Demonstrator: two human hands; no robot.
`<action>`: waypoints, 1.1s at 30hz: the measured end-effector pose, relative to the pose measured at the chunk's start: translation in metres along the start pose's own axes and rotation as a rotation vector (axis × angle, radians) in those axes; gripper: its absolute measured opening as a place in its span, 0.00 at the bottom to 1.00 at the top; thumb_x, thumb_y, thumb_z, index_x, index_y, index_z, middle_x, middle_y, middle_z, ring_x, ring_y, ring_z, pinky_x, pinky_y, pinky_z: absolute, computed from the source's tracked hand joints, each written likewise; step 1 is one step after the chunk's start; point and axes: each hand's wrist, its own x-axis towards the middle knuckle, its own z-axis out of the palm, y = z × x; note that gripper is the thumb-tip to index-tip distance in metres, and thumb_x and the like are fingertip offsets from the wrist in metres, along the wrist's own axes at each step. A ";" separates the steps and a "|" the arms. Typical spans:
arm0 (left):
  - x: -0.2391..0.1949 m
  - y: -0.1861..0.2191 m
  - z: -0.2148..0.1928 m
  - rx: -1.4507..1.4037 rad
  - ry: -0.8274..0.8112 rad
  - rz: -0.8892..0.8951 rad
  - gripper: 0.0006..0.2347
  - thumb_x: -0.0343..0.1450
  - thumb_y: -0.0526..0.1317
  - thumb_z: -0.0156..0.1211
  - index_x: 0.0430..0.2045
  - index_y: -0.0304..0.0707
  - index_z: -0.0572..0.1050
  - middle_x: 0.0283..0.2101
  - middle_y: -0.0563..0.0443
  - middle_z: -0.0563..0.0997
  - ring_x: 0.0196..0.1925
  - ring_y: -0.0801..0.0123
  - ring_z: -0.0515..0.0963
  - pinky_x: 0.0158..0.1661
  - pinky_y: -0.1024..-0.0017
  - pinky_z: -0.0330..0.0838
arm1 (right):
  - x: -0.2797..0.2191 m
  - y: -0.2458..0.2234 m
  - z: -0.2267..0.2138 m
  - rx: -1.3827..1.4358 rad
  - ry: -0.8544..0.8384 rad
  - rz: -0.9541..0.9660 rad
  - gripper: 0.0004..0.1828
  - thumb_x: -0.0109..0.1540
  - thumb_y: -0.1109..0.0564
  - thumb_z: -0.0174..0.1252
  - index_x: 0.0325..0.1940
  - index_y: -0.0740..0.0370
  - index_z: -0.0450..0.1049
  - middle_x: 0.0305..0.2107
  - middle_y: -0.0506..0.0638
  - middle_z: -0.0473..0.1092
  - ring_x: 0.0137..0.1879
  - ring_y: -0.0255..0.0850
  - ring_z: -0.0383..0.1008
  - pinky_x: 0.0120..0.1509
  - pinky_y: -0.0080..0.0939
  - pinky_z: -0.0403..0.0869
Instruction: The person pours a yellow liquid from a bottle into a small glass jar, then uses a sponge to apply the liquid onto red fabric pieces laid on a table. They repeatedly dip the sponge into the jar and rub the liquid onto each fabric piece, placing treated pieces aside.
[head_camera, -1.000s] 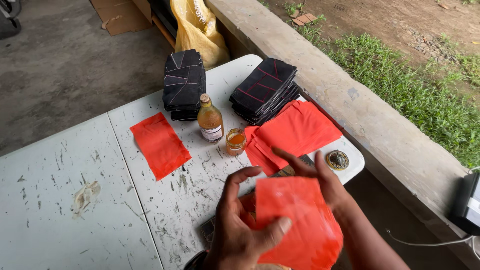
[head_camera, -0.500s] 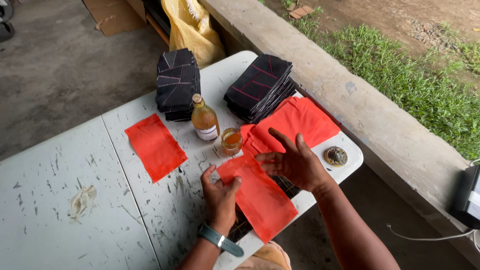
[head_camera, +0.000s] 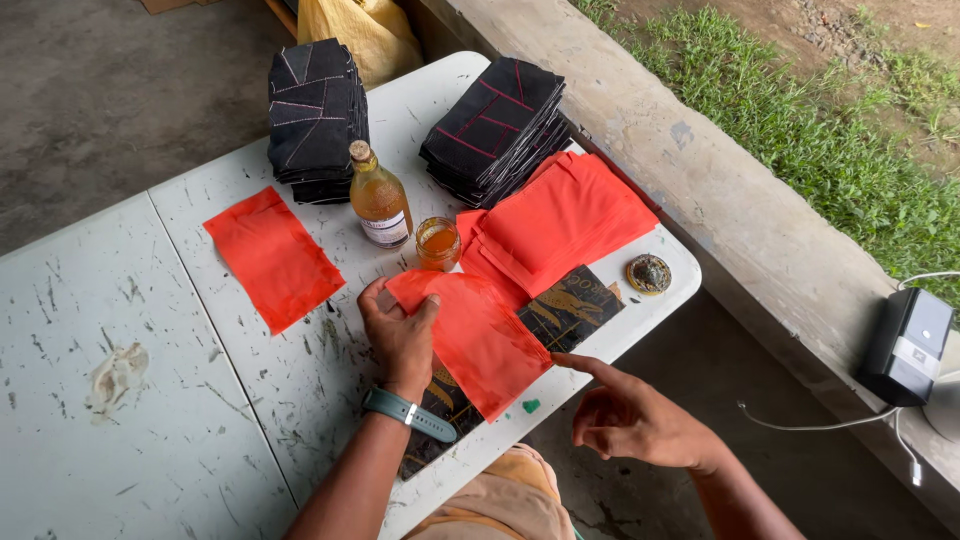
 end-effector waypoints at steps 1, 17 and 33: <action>0.001 -0.001 0.001 -0.008 -0.026 0.022 0.29 0.66 0.27 0.64 0.59 0.34 0.56 0.52 0.36 0.77 0.52 0.60 0.81 0.51 0.68 0.79 | 0.004 0.002 0.003 -0.022 0.012 0.019 0.57 0.47 0.65 0.53 0.81 0.45 0.52 0.29 0.52 0.76 0.32 0.36 0.73 0.38 0.36 0.75; 0.009 -0.015 0.002 0.004 0.001 0.030 0.29 0.65 0.27 0.65 0.59 0.33 0.56 0.55 0.36 0.75 0.52 0.60 0.79 0.53 0.66 0.77 | 0.011 -0.013 0.040 -0.705 0.050 -0.099 0.52 0.54 0.57 0.59 0.81 0.53 0.48 0.18 0.56 0.74 0.23 0.45 0.74 0.34 0.45 0.75; 0.012 -0.002 0.007 0.247 0.077 -0.059 0.31 0.64 0.37 0.70 0.60 0.39 0.59 0.46 0.40 0.83 0.46 0.60 0.84 0.49 0.63 0.79 | 0.020 -0.018 0.067 -1.231 -0.019 -0.081 0.44 0.52 0.52 0.60 0.74 0.45 0.60 0.19 0.55 0.71 0.27 0.55 0.73 0.33 0.53 0.72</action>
